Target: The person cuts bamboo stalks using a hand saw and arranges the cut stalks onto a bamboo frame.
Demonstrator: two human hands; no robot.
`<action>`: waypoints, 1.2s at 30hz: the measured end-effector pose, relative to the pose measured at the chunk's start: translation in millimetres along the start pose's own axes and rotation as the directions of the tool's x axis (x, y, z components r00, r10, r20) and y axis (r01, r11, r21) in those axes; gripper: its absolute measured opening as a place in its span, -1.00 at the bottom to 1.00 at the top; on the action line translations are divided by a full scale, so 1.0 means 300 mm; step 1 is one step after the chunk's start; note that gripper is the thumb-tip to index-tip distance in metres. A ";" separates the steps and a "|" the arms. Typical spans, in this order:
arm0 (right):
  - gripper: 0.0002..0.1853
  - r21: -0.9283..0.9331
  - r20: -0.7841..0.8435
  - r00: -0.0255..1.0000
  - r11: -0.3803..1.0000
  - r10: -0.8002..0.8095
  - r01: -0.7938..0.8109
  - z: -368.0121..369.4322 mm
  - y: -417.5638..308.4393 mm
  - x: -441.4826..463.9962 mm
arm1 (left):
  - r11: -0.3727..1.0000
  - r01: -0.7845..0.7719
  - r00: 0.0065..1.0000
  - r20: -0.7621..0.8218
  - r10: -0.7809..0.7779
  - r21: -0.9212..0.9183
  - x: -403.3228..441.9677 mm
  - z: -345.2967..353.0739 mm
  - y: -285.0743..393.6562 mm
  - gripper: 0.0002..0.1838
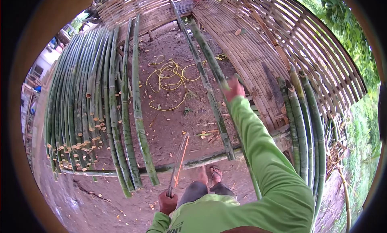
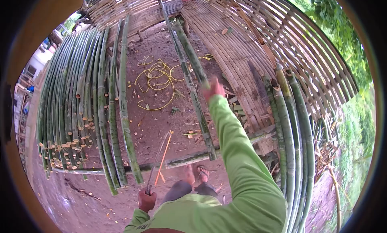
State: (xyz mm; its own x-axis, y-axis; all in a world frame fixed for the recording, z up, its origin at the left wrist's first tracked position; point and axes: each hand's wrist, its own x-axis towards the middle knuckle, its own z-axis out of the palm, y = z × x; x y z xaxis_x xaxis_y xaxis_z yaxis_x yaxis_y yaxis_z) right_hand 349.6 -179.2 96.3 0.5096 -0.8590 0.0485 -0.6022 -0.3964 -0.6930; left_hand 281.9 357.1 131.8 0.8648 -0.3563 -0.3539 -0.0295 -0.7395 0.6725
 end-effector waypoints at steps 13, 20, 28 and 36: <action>0.29 -0.442 0.359 0.625 0.717 0.693 -0.540 -0.225 0.848 -1.285 | 0.996 0.061 0.993 0.102 -0.054 -0.061 0.219 -0.072 -0.035 -0.79; -0.17 -0.532 0.365 0.650 0.722 0.667 -0.442 -0.201 0.962 -1.242 | 0.996 0.021 0.998 0.053 -0.026 0.091 0.293 -0.059 0.036 -0.80; -0.21 -0.405 0.427 0.843 0.903 0.327 -0.145 -0.119 0.505 -0.485 | 0.995 0.097 0.995 -0.024 -0.097 -0.006 0.153 0.065 0.102 -0.78; -0.15 0.014 -0.203 0.978 0.998 -0.055 0.059 0.003 0.050 0.297 | 0.995 0.084 0.996 -0.001 -0.084 -0.055 0.053 0.088 0.263 -0.77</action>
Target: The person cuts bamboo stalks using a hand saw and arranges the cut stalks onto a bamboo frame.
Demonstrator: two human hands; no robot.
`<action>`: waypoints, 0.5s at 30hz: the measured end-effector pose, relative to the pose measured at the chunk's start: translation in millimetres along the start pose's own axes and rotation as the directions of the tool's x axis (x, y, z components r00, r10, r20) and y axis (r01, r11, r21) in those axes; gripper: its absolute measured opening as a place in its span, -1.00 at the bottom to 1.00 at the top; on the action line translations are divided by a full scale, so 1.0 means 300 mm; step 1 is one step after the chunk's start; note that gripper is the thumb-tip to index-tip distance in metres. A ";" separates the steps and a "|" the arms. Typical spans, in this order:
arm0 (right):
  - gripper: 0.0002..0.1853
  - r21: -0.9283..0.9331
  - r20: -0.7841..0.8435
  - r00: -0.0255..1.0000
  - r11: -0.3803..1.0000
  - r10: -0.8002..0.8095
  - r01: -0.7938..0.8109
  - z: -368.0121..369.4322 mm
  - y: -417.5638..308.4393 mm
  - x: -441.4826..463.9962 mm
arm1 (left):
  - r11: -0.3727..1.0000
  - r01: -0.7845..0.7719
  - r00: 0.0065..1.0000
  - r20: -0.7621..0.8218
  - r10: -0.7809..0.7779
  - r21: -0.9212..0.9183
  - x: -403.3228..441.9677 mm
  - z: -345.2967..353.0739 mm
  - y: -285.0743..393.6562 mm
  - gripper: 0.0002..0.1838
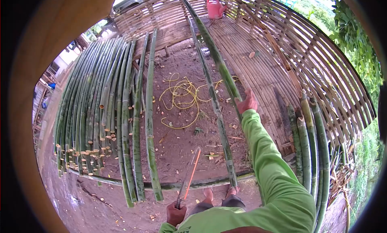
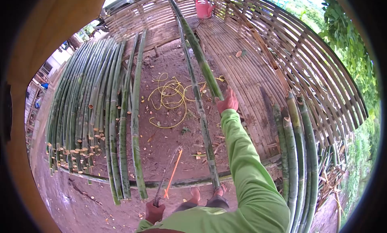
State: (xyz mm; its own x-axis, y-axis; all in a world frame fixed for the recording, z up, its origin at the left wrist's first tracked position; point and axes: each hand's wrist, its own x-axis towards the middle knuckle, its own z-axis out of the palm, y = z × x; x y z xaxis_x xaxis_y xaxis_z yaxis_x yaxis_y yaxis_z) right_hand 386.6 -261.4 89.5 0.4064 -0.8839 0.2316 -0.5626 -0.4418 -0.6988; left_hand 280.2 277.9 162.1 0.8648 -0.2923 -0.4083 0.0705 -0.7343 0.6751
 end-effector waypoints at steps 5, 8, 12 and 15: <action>0.01 -0.049 0.005 0.990 0.989 -0.141 0.141 -0.338 0.135 -0.368 | 0.987 -0.160 0.986 0.040 0.160 0.000 0.036 -0.055 0.012 -0.77; 0.09 -0.149 0.070 0.995 0.986 -0.065 0.075 -0.522 0.509 -0.907 | 0.917 -0.395 0.914 0.078 0.398 -0.049 0.115 -0.085 0.074 -0.76; 0.47 -0.504 0.286 0.776 0.777 0.562 -0.378 -0.804 0.773 -1.550 | 0.784 -0.620 0.770 0.167 0.616 -0.036 0.266 -0.074 0.178 -0.73; 0.35 -0.466 0.199 0.769 0.749 0.608 -0.471 -0.892 0.906 -1.665 | 0.754 -0.653 0.742 0.259 0.618 0.072 0.335 -0.002 0.295 -0.72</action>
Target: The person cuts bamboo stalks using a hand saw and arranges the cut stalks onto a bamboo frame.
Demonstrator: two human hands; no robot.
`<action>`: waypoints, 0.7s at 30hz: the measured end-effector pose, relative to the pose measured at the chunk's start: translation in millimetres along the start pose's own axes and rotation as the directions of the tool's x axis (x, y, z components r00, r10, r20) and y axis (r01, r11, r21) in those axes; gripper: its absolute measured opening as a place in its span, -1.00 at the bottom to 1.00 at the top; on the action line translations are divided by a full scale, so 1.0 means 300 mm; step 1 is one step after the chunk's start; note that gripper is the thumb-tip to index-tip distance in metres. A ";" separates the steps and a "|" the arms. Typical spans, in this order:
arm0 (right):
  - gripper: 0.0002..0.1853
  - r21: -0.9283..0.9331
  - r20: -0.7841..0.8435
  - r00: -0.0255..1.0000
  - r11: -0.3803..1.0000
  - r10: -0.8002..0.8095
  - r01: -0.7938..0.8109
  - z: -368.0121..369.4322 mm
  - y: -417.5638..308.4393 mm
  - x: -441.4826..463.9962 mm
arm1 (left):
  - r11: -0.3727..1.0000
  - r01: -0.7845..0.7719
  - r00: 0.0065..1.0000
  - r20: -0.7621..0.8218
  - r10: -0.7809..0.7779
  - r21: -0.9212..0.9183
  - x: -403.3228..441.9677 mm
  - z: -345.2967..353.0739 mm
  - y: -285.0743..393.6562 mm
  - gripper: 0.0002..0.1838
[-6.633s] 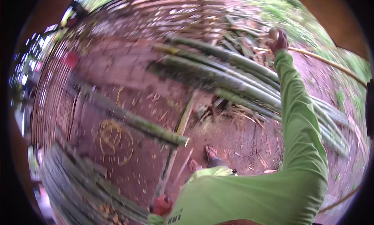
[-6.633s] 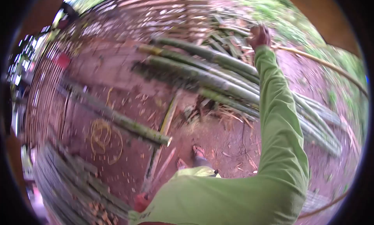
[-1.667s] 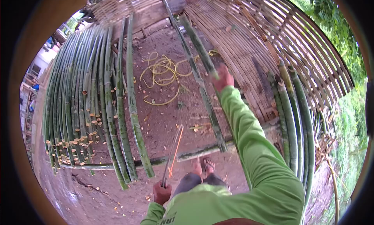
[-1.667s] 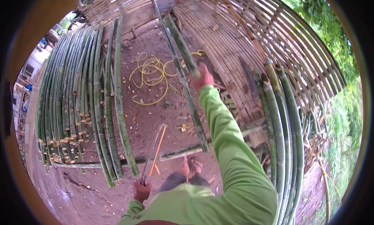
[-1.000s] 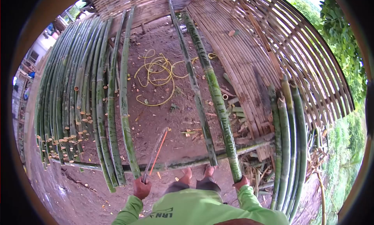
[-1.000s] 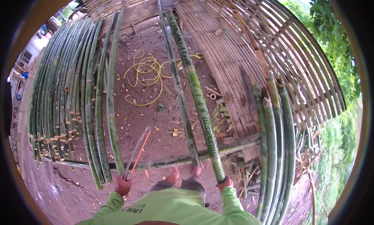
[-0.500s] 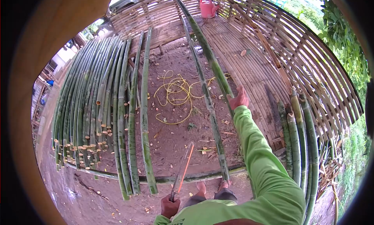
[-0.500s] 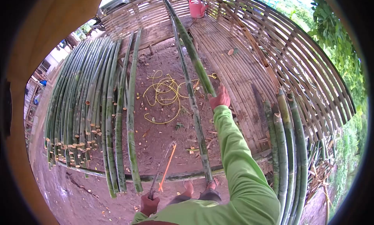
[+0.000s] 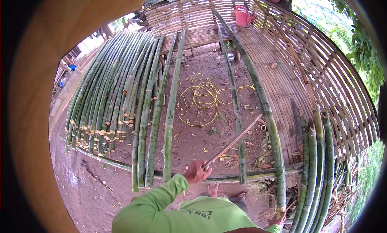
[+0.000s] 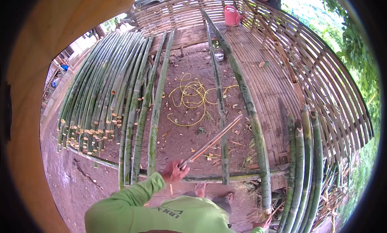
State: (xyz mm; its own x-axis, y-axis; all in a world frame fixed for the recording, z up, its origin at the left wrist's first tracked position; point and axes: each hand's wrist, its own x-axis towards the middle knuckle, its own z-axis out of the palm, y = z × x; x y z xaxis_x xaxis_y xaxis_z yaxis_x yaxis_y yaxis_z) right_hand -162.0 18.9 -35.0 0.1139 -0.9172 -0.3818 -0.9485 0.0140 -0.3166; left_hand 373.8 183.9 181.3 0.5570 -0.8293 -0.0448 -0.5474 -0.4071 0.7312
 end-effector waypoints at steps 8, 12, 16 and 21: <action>0.15 -0.392 0.432 0.848 0.911 0.306 -0.129 0.088 0.494 0.137 | 0.997 -0.051 0.998 -0.027 0.053 0.064 0.120 0.273 0.178 -0.74; 0.01 -0.232 0.414 0.878 0.960 0.242 -0.155 0.064 0.440 0.079 | 0.982 -0.111 0.991 -0.053 0.120 0.153 0.133 0.366 0.180 -0.76; -0.12 -0.246 0.523 0.824 0.964 0.221 -0.102 0.076 0.483 0.117 | 0.964 -0.057 0.998 -0.009 0.061 0.258 0.170 0.444 0.112 -0.77; -0.21 -0.215 0.548 0.824 0.976 0.147 -0.030 0.004 0.409 0.119 | 0.950 0.069 0.997 0.013 -0.076 0.304 0.229 0.484 0.087 -0.81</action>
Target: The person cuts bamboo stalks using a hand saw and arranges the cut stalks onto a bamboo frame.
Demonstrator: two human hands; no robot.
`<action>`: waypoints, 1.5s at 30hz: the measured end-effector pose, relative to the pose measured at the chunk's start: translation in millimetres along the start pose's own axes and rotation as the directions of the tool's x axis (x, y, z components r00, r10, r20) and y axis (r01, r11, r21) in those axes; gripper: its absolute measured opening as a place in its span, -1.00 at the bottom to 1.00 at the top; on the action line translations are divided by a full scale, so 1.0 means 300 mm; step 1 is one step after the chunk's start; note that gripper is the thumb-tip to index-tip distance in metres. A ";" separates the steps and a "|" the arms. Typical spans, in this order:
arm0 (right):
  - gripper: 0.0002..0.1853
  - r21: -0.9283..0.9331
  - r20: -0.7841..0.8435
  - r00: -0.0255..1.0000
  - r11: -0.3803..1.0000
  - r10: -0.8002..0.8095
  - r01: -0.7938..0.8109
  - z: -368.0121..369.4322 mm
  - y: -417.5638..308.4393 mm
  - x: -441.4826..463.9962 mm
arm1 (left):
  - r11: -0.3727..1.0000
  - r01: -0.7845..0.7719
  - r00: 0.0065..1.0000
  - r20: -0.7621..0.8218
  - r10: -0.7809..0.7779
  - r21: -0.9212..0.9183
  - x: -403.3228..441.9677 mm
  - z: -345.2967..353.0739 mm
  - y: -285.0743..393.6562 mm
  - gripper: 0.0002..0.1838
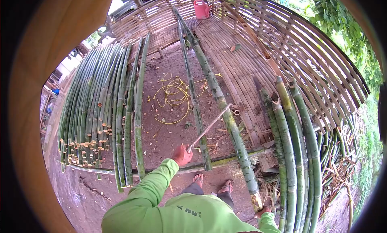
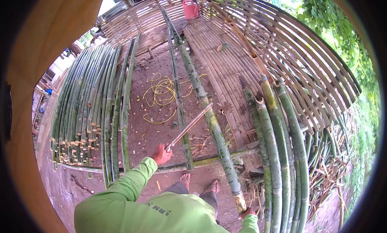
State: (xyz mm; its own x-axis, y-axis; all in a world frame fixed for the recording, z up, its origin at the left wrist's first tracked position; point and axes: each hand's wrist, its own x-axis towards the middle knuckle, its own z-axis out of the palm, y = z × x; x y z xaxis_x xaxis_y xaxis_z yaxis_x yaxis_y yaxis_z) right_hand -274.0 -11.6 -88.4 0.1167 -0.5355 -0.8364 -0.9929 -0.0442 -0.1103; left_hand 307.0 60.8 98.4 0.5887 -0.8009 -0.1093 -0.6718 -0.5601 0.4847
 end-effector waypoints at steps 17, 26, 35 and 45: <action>-0.27 0.138 -0.052 0.987 0.978 -0.151 0.157 -0.062 -0.512 -0.089 | 0.990 0.141 0.989 -0.038 -0.141 -0.016 0.312 -0.164 -0.062 -0.89; -0.17 0.286 -0.080 0.964 0.921 -0.253 0.265 0.406 -0.230 0.237 | 0.998 0.054 0.998 -0.010 -0.055 -0.038 0.408 -0.132 -0.132 -0.80; -0.21 0.247 -0.047 0.996 0.966 -0.072 0.081 0.165 -0.632 -0.200 | 0.996 -0.053 0.998 0.027 0.055 -0.066 0.549 -0.091 -0.360 -0.86; -0.19 0.167 -0.223 0.967 0.972 -0.126 0.165 0.059 -0.819 -0.356 | 0.995 0.000 0.999 -0.041 0.004 0.104 0.545 -0.218 -0.382 -0.87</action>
State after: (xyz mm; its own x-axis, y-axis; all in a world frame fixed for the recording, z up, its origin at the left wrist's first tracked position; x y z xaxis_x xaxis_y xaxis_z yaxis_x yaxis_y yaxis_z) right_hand -42.1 71.3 18.5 0.2326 -0.7004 -0.6748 -0.9422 0.0097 -0.3348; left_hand 509.6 7.7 81.7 0.6038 -0.7939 -0.0714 -0.7149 -0.5790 0.3921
